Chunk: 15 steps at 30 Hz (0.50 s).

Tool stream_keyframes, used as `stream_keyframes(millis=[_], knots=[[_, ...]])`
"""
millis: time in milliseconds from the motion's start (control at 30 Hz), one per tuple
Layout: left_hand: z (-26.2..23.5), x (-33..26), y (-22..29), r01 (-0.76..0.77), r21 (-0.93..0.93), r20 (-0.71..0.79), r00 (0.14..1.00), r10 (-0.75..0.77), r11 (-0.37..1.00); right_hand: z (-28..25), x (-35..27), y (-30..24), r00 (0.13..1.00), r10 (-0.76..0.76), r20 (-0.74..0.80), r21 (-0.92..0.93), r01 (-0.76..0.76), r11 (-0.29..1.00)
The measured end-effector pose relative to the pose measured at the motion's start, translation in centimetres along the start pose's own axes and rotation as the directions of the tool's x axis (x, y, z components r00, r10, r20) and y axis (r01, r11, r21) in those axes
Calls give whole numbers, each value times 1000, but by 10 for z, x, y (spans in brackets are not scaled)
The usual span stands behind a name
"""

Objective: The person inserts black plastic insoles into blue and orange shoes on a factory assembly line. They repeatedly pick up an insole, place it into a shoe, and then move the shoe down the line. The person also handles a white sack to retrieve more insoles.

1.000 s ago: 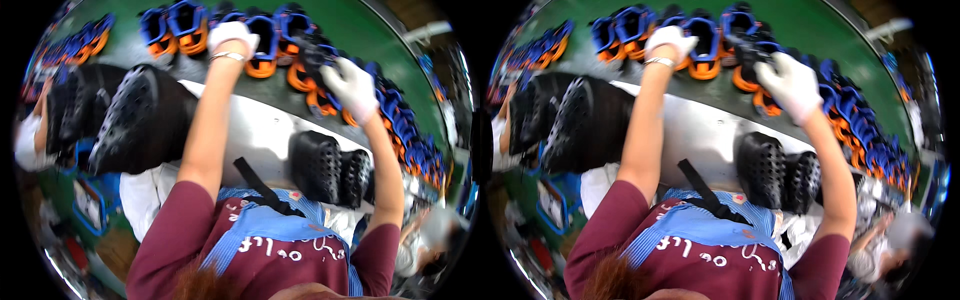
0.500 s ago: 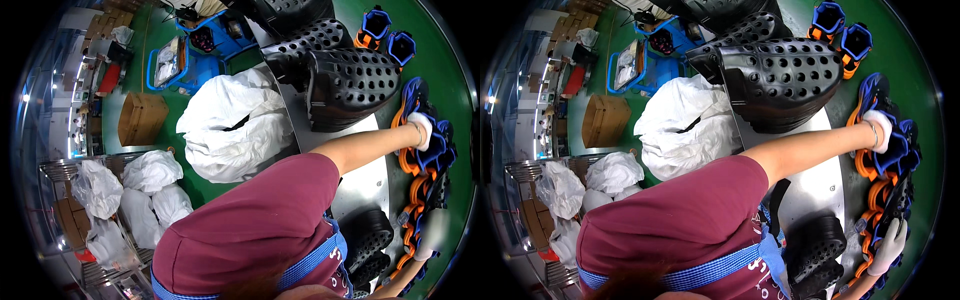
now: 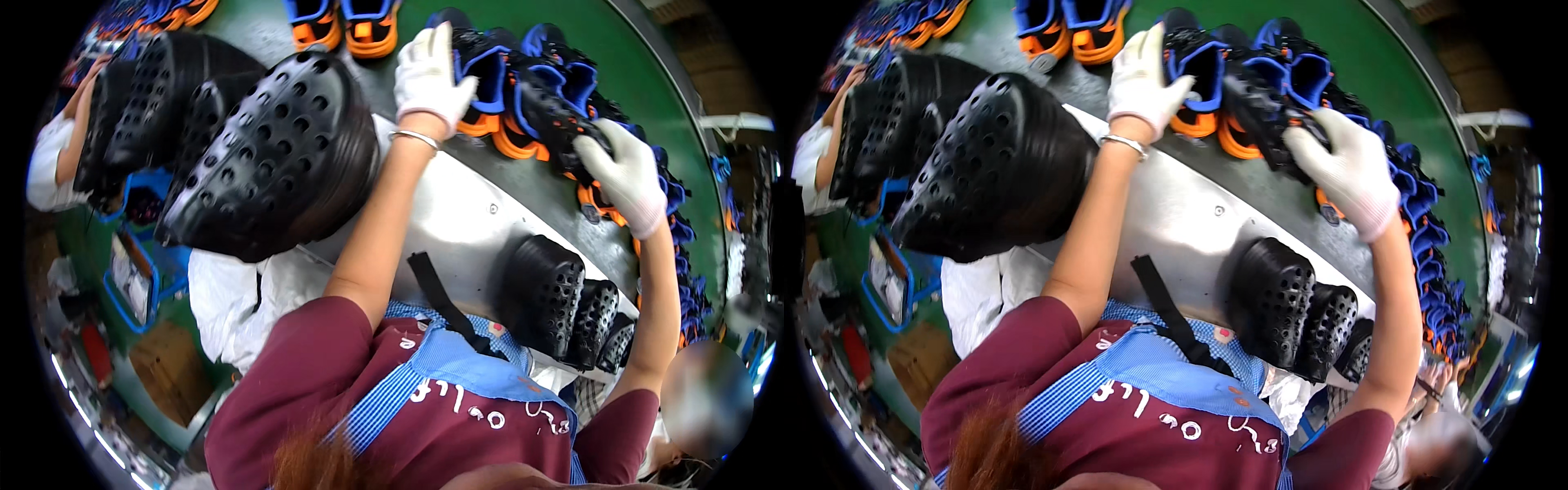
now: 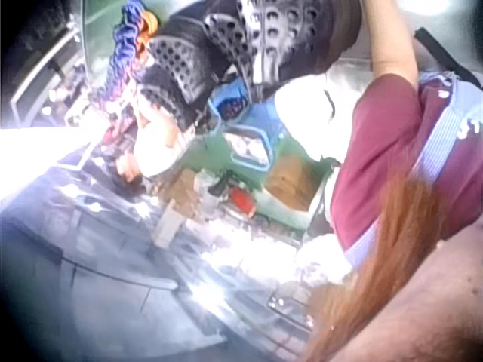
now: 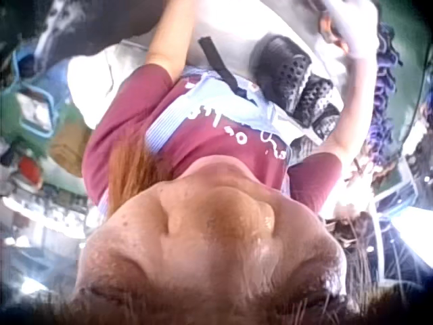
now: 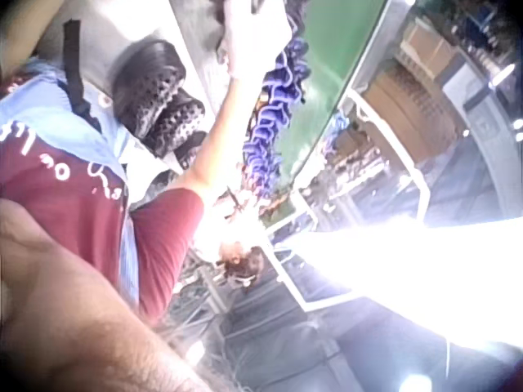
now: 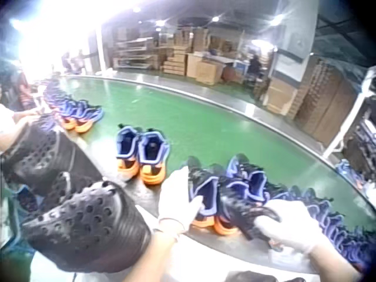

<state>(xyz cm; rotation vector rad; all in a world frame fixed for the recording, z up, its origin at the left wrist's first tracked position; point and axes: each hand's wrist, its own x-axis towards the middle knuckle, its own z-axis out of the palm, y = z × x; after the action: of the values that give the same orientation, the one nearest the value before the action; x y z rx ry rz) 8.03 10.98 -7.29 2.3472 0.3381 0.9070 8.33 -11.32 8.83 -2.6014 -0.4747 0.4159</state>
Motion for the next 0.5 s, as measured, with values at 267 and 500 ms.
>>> stream_keyframes(millis=[267, 500], knots=[[25, 33, -6, 239, -107, 164, 961, -220, 965, 10, 62, -14, 970, -97, 223, -117, 126, 985], [17, 44, -5, 284, -47, 195, 943, -270, 958, 38, 119, -48, 947, 40, 318, -234, 37, 972]])
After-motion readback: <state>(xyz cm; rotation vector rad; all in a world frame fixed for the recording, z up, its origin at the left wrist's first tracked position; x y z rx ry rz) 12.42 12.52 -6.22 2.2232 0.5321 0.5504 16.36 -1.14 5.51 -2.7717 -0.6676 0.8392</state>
